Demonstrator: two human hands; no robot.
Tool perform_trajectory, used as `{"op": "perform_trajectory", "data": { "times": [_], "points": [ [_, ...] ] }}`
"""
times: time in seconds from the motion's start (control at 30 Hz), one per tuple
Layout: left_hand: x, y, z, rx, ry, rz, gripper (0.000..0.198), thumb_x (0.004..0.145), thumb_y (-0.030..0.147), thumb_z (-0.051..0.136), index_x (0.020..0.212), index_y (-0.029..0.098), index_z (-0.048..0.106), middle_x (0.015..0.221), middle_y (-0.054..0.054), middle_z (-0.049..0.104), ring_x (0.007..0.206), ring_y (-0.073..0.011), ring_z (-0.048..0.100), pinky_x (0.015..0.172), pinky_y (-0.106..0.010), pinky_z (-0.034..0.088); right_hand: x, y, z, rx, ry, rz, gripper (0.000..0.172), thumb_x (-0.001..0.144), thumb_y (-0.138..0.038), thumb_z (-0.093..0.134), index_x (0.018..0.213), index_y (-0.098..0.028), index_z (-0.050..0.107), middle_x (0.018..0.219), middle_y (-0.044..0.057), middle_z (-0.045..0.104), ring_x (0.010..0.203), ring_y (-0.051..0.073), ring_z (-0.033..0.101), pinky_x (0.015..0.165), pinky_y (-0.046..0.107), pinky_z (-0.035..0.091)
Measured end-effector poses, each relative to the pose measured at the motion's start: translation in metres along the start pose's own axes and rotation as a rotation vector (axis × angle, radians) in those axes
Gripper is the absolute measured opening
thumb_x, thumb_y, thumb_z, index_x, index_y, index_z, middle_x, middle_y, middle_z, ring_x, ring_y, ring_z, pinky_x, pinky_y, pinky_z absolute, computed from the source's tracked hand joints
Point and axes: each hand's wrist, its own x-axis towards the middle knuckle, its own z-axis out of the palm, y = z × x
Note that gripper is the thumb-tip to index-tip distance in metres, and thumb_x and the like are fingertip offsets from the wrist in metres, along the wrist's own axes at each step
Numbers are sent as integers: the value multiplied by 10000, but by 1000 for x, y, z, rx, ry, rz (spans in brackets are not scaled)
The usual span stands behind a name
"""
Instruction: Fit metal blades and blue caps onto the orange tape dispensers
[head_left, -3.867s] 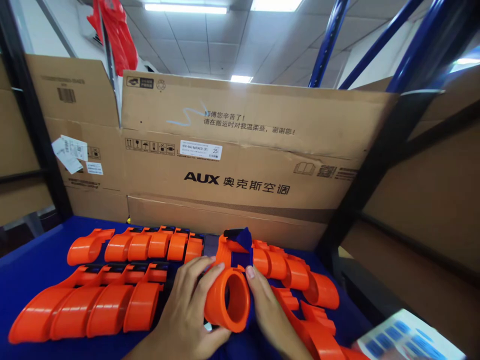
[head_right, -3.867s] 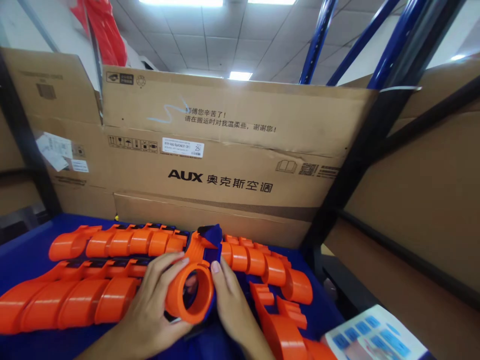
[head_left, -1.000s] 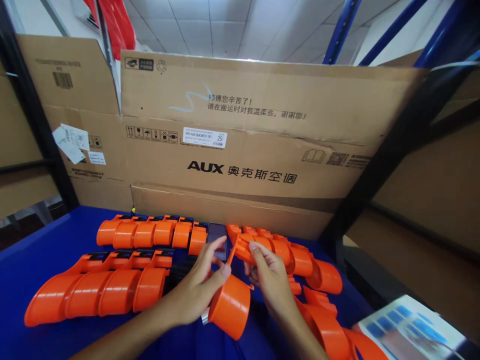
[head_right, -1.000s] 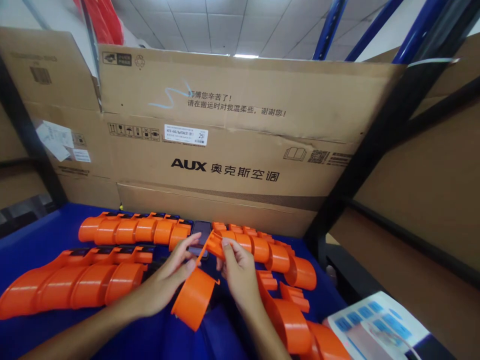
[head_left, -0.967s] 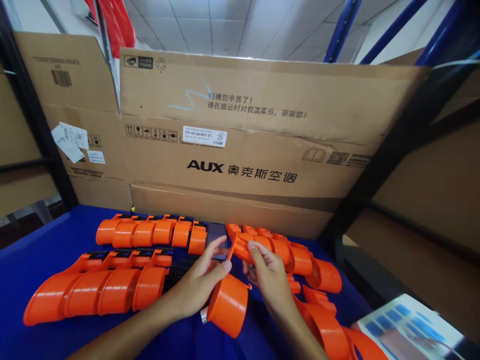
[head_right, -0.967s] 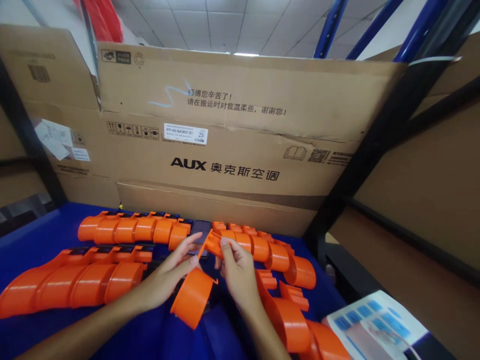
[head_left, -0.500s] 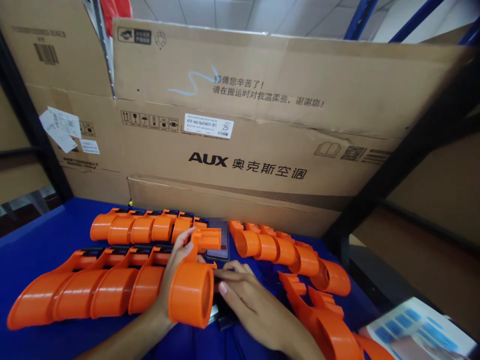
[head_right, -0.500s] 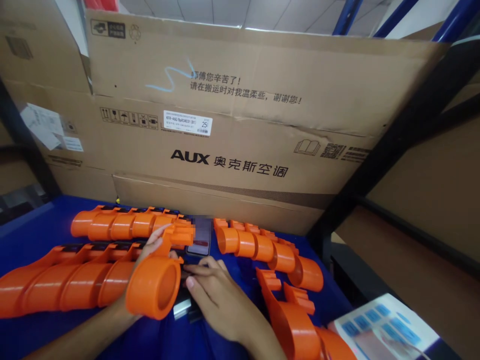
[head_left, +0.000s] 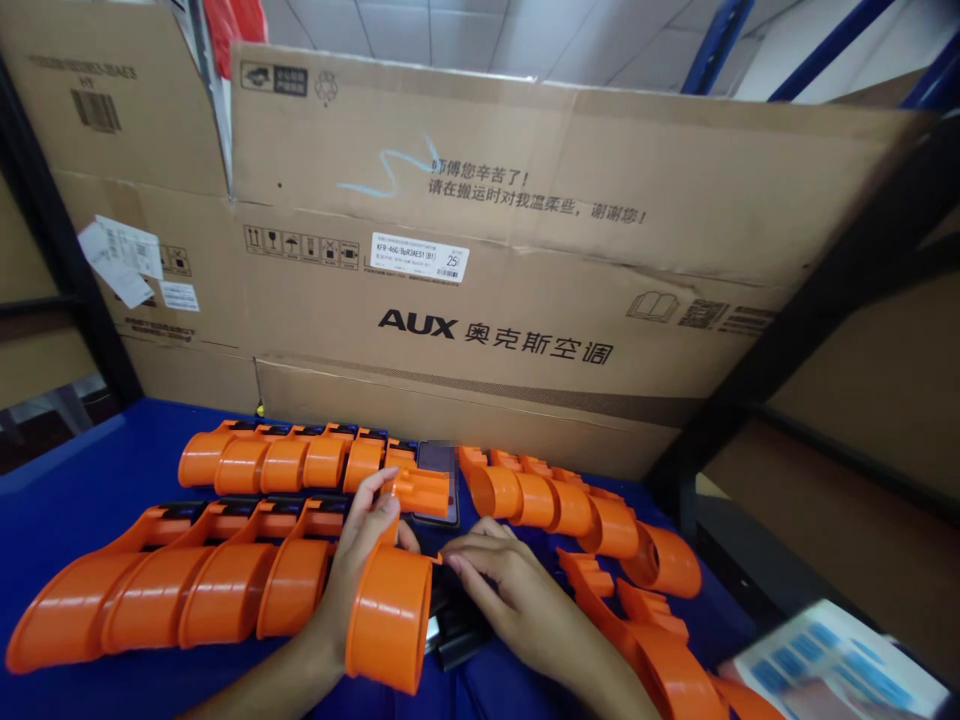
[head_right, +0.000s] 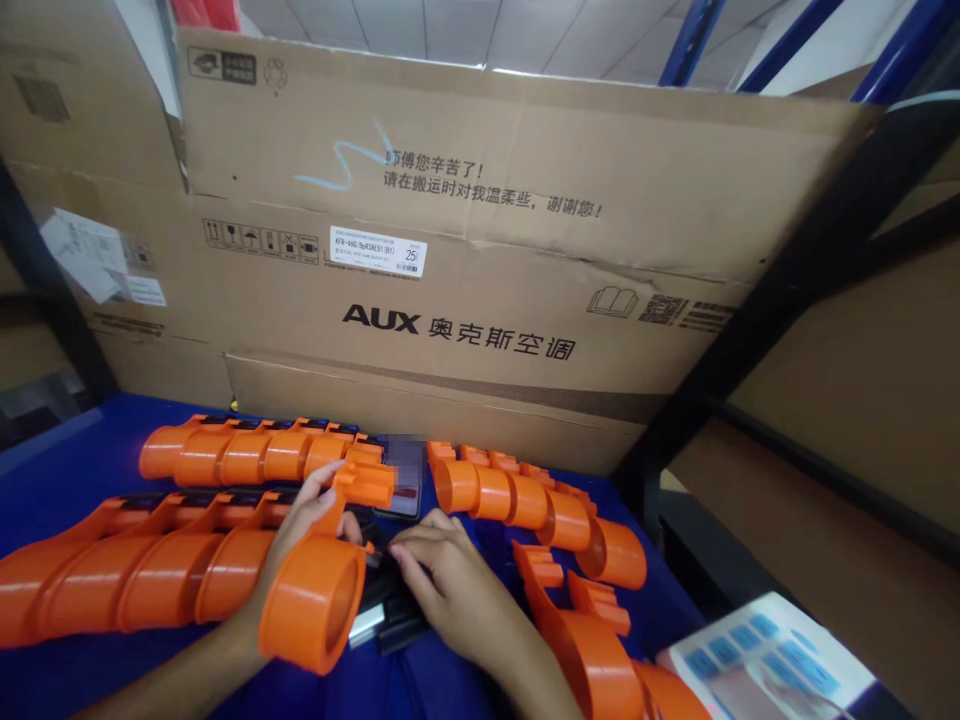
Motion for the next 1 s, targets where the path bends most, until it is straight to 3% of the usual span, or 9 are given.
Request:
{"op": "perform_trajectory", "data": {
  "times": [0.17,0.37,0.5,0.63,0.77,1.0],
  "points": [
    [5,-9,-8,95,-3,-6,661,838,571,673,1388,270,465,609,28,647,456,-126,524,492,-225,424,1,14,2,21,150,55,174,955,-308,614,933,-273,783,994,63,767,959,269,670,888,389,480],
    [7,-16,-13,184,-4,5,700,826,591,672,1392,237,461,585,33,626,471,-142,521,507,-240,432,2,21,3,42,293,110,107,912,-303,648,881,-255,739,905,50,742,851,256,661,799,366,490],
    [5,-18,-10,228,-18,68,644,829,557,688,1350,235,488,615,36,613,533,-159,568,567,-260,462,2,23,-5,123,515,128,143,916,-372,646,912,-238,694,889,50,713,815,236,630,775,347,477],
    [0,-18,-4,220,-61,108,568,807,518,722,1269,244,536,682,41,608,557,-161,605,599,-276,482,2,27,-12,383,725,168,256,815,-449,771,841,-232,636,866,46,707,854,238,652,793,342,496],
    [-7,-17,1,255,-115,113,523,836,488,701,1273,261,523,725,31,630,602,-171,634,605,-275,494,4,28,-12,628,752,224,351,707,-450,868,801,-231,610,825,32,699,840,230,670,711,305,515],
    [-7,-15,3,265,-99,117,515,834,501,699,1260,267,533,770,14,670,589,-167,638,600,-275,500,6,25,-11,696,749,233,359,683,-421,888,850,-221,641,803,26,680,747,193,641,611,269,498]
  ]
}}
